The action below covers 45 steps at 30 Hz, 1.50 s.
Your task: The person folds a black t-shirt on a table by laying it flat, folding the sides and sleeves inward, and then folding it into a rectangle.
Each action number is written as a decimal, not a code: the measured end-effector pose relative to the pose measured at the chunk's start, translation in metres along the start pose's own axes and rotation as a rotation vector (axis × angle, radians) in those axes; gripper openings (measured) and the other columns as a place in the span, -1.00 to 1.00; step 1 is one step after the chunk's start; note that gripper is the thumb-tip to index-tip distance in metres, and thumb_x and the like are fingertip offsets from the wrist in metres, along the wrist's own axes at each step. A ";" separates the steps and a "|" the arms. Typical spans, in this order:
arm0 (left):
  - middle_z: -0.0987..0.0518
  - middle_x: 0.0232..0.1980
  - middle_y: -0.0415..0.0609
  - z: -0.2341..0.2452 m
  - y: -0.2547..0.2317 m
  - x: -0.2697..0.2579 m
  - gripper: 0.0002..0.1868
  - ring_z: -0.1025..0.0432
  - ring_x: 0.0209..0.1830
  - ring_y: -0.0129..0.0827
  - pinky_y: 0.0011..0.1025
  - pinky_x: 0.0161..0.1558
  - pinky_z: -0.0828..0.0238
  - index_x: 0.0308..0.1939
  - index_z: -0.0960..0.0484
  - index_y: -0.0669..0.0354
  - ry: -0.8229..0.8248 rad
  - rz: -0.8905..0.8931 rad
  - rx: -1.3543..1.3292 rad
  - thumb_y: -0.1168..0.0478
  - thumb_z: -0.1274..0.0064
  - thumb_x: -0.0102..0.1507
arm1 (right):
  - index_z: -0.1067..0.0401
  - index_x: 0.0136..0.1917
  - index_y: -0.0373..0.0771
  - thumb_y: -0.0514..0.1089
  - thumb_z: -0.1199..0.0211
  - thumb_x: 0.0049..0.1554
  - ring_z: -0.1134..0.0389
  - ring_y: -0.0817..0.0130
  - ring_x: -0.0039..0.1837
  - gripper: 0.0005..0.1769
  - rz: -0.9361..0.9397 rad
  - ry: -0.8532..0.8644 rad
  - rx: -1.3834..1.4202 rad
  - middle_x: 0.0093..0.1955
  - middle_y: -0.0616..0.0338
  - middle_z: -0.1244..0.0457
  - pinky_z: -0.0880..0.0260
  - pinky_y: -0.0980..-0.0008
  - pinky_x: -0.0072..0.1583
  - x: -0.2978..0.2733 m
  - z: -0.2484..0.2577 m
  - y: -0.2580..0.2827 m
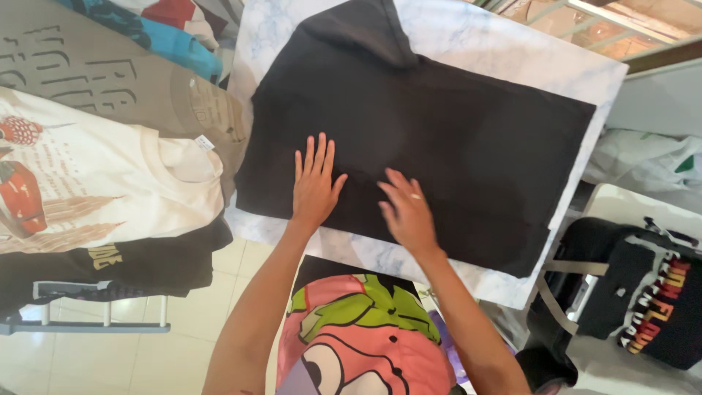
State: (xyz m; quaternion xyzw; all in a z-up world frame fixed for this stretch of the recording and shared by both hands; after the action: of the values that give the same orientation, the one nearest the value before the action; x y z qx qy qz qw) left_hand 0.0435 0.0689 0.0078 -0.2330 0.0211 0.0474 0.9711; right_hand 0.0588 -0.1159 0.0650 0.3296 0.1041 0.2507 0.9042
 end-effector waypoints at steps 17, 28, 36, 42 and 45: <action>0.06 0.69 0.21 0.030 0.077 0.053 -0.20 0.18 0.72 0.05 0.08 0.62 0.23 0.62 -0.06 0.25 -0.092 0.157 0.001 0.03 -0.02 0.41 | -0.12 0.64 -0.24 -0.13 -0.30 0.30 0.11 0.01 0.73 -0.27 0.040 -0.023 -0.237 0.72 0.00 0.04 0.29 -0.27 0.62 0.144 -0.049 -0.041; 0.08 0.67 0.30 0.034 0.085 0.058 -0.17 0.17 0.70 0.17 0.06 0.61 0.17 0.61 -0.07 0.25 -0.095 0.210 -0.036 0.01 -0.04 0.37 | -0.42 0.34 -0.21 -0.33 -0.38 0.25 -0.23 -0.04 0.53 -0.60 0.160 -0.205 -0.105 0.46 -0.01 -0.25 -0.22 0.11 0.54 0.254 0.001 -0.039; 0.11 0.68 0.27 0.030 0.088 0.059 -0.15 0.19 0.70 0.12 -0.01 0.62 0.18 0.63 -0.03 0.25 -0.053 0.229 -0.014 -0.03 0.01 0.37 | -0.37 0.29 -0.33 -0.24 -0.47 0.33 -0.40 0.07 0.21 -0.63 0.077 -0.308 0.042 0.24 -0.08 -0.33 -0.45 0.20 0.23 0.307 0.023 -0.120; 0.08 0.69 0.19 0.027 0.089 0.057 -0.17 0.19 0.71 0.07 0.02 0.62 0.20 0.62 -0.02 0.27 -0.074 0.206 -0.026 -0.01 0.03 0.38 | -0.36 0.23 -0.31 0.18 -0.16 0.42 -0.34 0.38 -0.37 -0.52 -0.514 -0.166 0.336 -0.32 0.03 -0.31 -0.30 0.41 -0.27 0.322 0.005 -0.154; 0.04 0.71 0.10 0.024 0.089 0.057 -0.21 0.16 0.72 -0.01 0.02 0.63 0.20 0.63 -0.03 0.27 -0.055 0.193 -0.032 0.02 0.07 0.41 | -0.39 0.14 -0.30 0.28 -0.03 0.39 -0.35 0.38 -0.45 -0.44 -0.608 -0.042 0.317 -0.32 0.09 -0.30 -0.29 0.39 -0.36 0.327 -0.005 -0.152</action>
State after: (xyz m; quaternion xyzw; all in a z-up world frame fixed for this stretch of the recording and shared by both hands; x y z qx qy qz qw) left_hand 0.0915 0.1633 -0.0140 -0.2439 0.0161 0.1474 0.9584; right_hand 0.3941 -0.0421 -0.0450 0.4250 0.2165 -0.0564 0.8771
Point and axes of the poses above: each hand's wrist, its own x-axis towards the middle knuckle, its own z-axis out of the back of the hand, y = z × x, the point moved 10 cm from there along x, towards the middle knuckle
